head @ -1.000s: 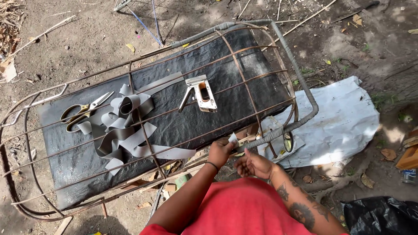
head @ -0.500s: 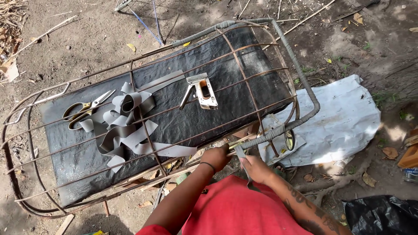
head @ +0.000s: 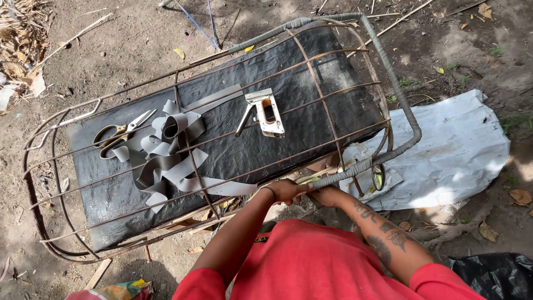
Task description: Wrapping a metal furniture frame with grey tape to prepare it for upholstery.
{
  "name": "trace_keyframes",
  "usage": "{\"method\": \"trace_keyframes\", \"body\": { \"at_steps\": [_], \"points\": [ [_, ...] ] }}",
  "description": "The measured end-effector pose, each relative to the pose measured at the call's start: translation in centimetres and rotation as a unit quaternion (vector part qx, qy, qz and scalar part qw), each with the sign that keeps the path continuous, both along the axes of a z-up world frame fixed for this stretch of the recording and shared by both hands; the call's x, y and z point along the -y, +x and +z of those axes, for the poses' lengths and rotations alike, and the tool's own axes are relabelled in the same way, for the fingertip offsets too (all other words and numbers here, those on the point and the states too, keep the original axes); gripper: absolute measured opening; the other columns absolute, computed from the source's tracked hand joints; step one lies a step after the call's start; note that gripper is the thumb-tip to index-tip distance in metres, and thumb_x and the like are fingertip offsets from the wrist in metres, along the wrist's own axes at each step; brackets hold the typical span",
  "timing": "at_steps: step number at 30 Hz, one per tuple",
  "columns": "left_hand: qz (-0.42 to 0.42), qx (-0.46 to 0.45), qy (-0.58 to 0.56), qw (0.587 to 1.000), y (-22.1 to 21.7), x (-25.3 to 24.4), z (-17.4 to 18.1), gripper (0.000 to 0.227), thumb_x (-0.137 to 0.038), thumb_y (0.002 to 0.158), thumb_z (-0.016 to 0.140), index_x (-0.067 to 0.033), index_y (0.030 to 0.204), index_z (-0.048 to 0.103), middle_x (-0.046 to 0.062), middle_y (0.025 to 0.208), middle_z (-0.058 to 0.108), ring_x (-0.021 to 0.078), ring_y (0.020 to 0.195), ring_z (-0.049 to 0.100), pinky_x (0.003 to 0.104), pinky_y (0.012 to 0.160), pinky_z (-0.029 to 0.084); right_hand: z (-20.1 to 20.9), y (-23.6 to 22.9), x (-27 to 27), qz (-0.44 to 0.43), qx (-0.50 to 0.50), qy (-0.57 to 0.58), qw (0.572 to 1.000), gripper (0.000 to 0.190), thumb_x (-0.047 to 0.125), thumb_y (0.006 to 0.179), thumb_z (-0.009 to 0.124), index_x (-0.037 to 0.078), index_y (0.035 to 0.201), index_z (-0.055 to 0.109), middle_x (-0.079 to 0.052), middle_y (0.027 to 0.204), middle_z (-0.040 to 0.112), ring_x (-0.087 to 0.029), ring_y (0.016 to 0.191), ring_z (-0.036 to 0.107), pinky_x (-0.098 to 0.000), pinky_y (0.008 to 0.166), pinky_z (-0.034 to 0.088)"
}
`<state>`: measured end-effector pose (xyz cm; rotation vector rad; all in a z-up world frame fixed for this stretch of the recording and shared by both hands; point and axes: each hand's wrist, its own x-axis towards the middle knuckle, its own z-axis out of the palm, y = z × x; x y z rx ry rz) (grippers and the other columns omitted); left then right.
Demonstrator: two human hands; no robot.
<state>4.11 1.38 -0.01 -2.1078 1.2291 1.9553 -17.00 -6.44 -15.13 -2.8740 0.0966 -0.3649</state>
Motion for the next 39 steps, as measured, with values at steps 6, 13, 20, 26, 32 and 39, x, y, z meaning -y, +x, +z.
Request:
{"method": "trace_keyframes", "body": {
  "at_steps": [6, 13, 20, 26, 32, 39],
  "points": [
    [-0.112, 0.101, -0.156, 0.976, -0.8, 0.6, -9.2, 0.062, -0.062, 0.093, 0.040, -0.0109, 0.104, 0.072, 0.011, 0.085, 0.077, 0.0323, 0.096, 0.073, 0.046, 0.088, 0.056, 7.7, 1.8, -1.0, -0.181, -0.028, 0.331, 0.926, 0.025, 0.032, 0.085, 0.074, 0.012, 0.071, 0.069, -0.009, 0.062, 0.072, -0.033, 0.070, 0.071, -0.0438, 0.069, 0.056],
    [-0.220, 0.199, -0.387, 0.873, -1.5, -2.0, -1.9, 0.022, -0.027, 0.099, 0.063, -0.0055, 0.099, 0.066, 0.012, 0.063, 0.067, 0.0333, 0.059, 0.071, 0.039, 0.054, 0.057, 3.4, 1.2, -1.0, -0.310, -0.104, 0.424, 0.845, 0.046, 0.019, 0.090, 0.073, 0.033, 0.132, 0.063, -0.001, 0.100, 0.078, -0.020, 0.097, 0.075, -0.0307, 0.084, 0.058],
    [0.147, 0.154, -0.427, 0.879, -4.3, -5.0, -1.1, 0.031, -0.038, 0.090, 0.071, -0.0095, 0.078, 0.071, 0.011, 0.108, 0.064, 0.0365, 0.104, 0.064, 0.054, 0.083, 0.048, 6.3, -0.1, -4.0, -0.242, -0.078, 0.846, 0.469, 0.072, 0.071, 0.098, 0.048, 0.007, 0.111, 0.077, -0.012, 0.096, 0.079, -0.023, 0.075, 0.073, -0.0302, 0.065, 0.051],
    [0.086, 0.128, -0.582, 0.798, -4.0, -10.8, -1.3, 0.028, -0.040, 0.093, 0.070, -0.0179, 0.076, 0.066, 0.003, 0.113, 0.055, 0.0322, 0.113, 0.059, 0.050, 0.093, 0.042, 12.9, 1.6, -4.3, -0.301, -0.022, 0.727, 0.617, 0.045, 0.040, 0.099, 0.072, 0.002, 0.074, 0.072, -0.006, 0.064, 0.062, -0.016, 0.061, 0.057, -0.0244, 0.056, 0.041],
    [0.142, 0.228, -0.316, 0.910, 2.0, -9.9, -0.9, 0.047, -0.056, 0.103, 0.048, -0.0148, 0.106, 0.070, 0.015, 0.095, 0.069, 0.0392, 0.093, 0.072, 0.050, 0.081, 0.056, 10.1, 0.3, -4.1, -0.293, -0.040, 0.714, 0.634, 0.044, 0.035, 0.102, 0.066, -0.002, 0.082, 0.077, -0.018, 0.066, 0.075, -0.020, 0.064, 0.075, -0.0314, 0.063, 0.061],
    [0.143, -0.029, -0.046, 0.988, 5.6, -7.1, -2.3, 0.070, -0.070, 0.091, 0.062, -0.0007, 0.096, 0.071, 0.018, 0.073, 0.072, 0.0247, 0.062, 0.074, 0.032, 0.051, 0.062, 10.6, 0.3, -3.8, -0.303, -0.067, 0.717, 0.624, 0.044, 0.037, 0.103, 0.065, -0.002, 0.084, 0.076, -0.018, 0.068, 0.076, -0.022, 0.065, 0.076, -0.0349, 0.064, 0.064]
  ]
}}
